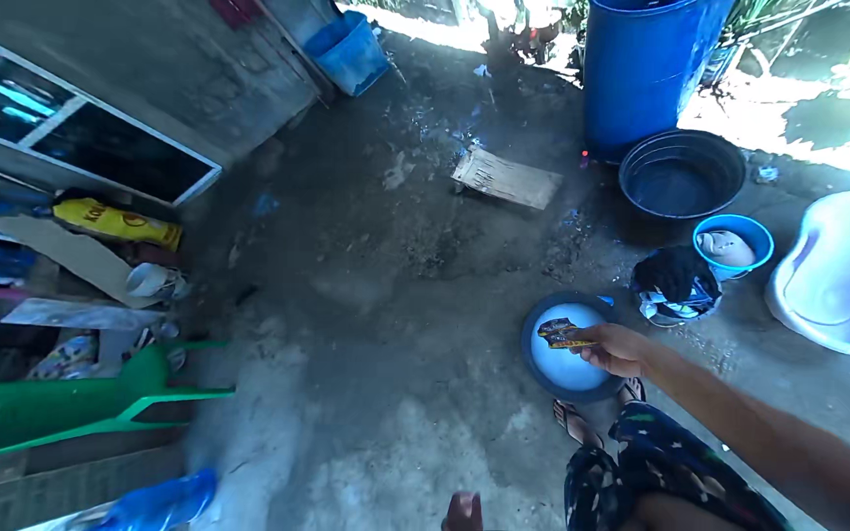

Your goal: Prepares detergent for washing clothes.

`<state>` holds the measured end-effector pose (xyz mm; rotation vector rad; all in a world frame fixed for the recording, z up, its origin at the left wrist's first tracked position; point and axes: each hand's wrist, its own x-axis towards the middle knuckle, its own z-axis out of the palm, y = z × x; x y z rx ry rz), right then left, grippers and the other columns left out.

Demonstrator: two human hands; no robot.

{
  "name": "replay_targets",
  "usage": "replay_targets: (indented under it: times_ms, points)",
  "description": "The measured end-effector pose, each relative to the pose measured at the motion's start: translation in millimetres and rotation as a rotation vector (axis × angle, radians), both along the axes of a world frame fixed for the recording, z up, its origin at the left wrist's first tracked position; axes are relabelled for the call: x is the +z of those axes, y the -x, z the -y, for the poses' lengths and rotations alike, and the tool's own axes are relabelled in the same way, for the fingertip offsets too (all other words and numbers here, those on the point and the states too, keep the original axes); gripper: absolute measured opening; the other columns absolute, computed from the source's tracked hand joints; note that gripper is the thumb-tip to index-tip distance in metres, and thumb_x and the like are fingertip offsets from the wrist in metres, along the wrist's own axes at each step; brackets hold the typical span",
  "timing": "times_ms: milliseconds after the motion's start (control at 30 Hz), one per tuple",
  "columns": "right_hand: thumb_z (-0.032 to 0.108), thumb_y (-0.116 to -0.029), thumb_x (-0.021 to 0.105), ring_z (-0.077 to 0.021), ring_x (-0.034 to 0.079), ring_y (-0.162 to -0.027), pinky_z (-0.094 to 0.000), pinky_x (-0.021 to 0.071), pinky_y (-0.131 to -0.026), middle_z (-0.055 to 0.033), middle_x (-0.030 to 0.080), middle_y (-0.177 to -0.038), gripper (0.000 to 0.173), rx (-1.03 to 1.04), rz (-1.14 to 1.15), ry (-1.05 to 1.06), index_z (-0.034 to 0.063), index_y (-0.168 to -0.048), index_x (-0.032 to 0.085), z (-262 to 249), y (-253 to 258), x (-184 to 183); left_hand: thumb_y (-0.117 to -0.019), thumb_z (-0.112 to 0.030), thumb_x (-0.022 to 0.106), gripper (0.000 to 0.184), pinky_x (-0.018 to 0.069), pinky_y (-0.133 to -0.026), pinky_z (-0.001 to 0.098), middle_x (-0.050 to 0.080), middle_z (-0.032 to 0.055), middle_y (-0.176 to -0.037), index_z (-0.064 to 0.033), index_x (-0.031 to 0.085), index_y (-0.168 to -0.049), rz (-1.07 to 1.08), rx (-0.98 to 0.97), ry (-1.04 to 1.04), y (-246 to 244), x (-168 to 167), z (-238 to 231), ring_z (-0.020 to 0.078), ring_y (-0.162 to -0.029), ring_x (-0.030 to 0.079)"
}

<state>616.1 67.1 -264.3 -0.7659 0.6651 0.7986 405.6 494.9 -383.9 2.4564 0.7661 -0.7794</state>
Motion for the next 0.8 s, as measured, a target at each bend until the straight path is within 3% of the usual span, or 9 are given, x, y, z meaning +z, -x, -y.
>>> replay_targets:
  times_ms: [200, 333, 433, 533, 600, 633, 700, 733, 800]
  points:
    - [0.020, -0.1070, 0.052, -0.0026, 0.058, -0.053, -0.0128, 0.0484, -0.048, -0.0020, 0.064, -0.078, 0.017, 0.110, 0.005, -0.039, 0.0062, -0.105, 0.062, -5, 11, 17, -0.0938, -0.030, 0.070, 0.060, 0.0536, -0.102, 0.0462, 0.061, 0.0252, -0.137, 0.0085, 0.055, -0.137, 0.906, -0.267, 0.452, -124, 108, 148, 0.0319, -0.126, 0.062]
    - [0.018, -0.1066, 0.052, -0.0019, 0.055, -0.050, -0.0127, 0.0466, -0.046, -0.0006, 0.061, -0.073, 0.016, 0.160, 0.014, -0.036, 0.0068, -0.103, 0.062, -1, 18, 24, -0.0969, -0.028, 0.070, 0.030, 0.0459, -0.115, 0.0439, 0.067, 0.0150, -0.134, -0.0057, 0.075, -0.116, 1.058, -0.580, 0.715, -167, 138, 201, 0.0304, -0.135, 0.055]
    - [0.032, -0.1078, 0.052, -0.0004, 0.048, -0.044, -0.0129, 0.0403, -0.040, 0.0023, 0.058, -0.067, 0.028, 0.230, 0.070, 0.014, 0.0085, -0.099, 0.064, 10, 24, 26, -0.0968, -0.015, 0.069, 0.013, 0.0559, -0.104, 0.0380, 0.077, 0.0066, -0.109, -0.0065, 0.079, -0.100, 1.085, -0.623, 0.828, -177, 137, 220, 0.0225, -0.115, 0.070]
    - [0.071, -0.1024, 0.033, -0.0083, 0.044, -0.039, -0.0251, 0.0372, -0.039, 0.0005, 0.054, -0.052, 0.075, 0.393, 0.258, 0.533, 0.0096, -0.073, 0.064, 27, 30, 36, -0.0950, -0.010, 0.068, 0.014, 0.0602, -0.092, 0.0283, 0.078, 0.0061, -0.099, -0.0018, 0.079, -0.097, 1.081, -0.520, 0.842, -180, 147, 235, 0.0115, -0.097, 0.074]
    - [0.067, -0.1055, 0.025, -0.0131, 0.059, -0.057, -0.0354, 0.0509, -0.057, -0.0027, 0.065, -0.068, 0.079, 0.263, 0.471, 0.848, 0.0078, -0.081, 0.072, 43, 35, 46, -0.0948, -0.013, 0.069, 0.015, 0.0601, -0.086, 0.0233, 0.077, 0.0034, -0.093, -0.0031, 0.079, -0.097, 1.061, -0.487, 0.811, -187, 161, 242, 0.0059, -0.089, 0.073]
    - [0.059, -0.1080, 0.029, -0.0136, 0.067, -0.076, -0.0377, 0.0569, -0.071, -0.0036, 0.070, -0.087, 0.069, 0.175, 0.638, 0.909, 0.0085, -0.096, 0.074, 51, 37, 54, -0.0946, -0.015, 0.070, 0.015, 0.0604, -0.083, 0.0222, 0.077, 0.0025, -0.090, -0.0041, 0.080, -0.097, 1.058, -0.493, 0.798, -191, 169, 246, 0.0047, -0.085, 0.073]
    - [0.052, -0.1051, 0.047, -0.0163, 0.064, -0.116, -0.0379, 0.0564, -0.096, -0.0082, 0.063, -0.131, 0.051, 0.140, 1.037, 0.952, 0.0114, -0.127, 0.069, 68, 36, 73, -0.0947, -0.015, 0.070, 0.015, 0.0605, -0.080, 0.0220, 0.076, 0.0033, -0.088, -0.0037, 0.079, -0.097, 1.053, -0.540, 0.799, -198, 187, 259, 0.0051, -0.082, 0.072]
    - [0.052, -0.0991, 0.060, -0.0171, 0.060, -0.125, -0.0376, 0.0543, -0.102, -0.0088, 0.061, -0.139, 0.052, 0.164, 1.175, 0.973, 0.0134, -0.132, 0.068, 71, 35, 85, -0.0945, -0.014, 0.070, 0.015, 0.0602, -0.080, 0.0220, 0.076, 0.0041, -0.088, -0.0029, 0.079, -0.097, 1.058, -0.567, 0.800, -198, 198, 266, 0.0057, -0.082, 0.071]
    - [0.052, -0.0901, 0.075, -0.0126, 0.061, -0.123, -0.0344, 0.0525, -0.104, -0.0022, 0.067, -0.133, 0.051, 0.205, 1.350, 1.023, 0.0186, -0.128, 0.072, 72, 32, 109, -0.0930, -0.013, 0.071, 0.013, 0.0595, -0.078, 0.0211, 0.075, 0.0049, -0.086, -0.0019, 0.078, -0.095, 1.111, -0.593, 0.796, -200, 220, 280, 0.0057, -0.081, 0.071]
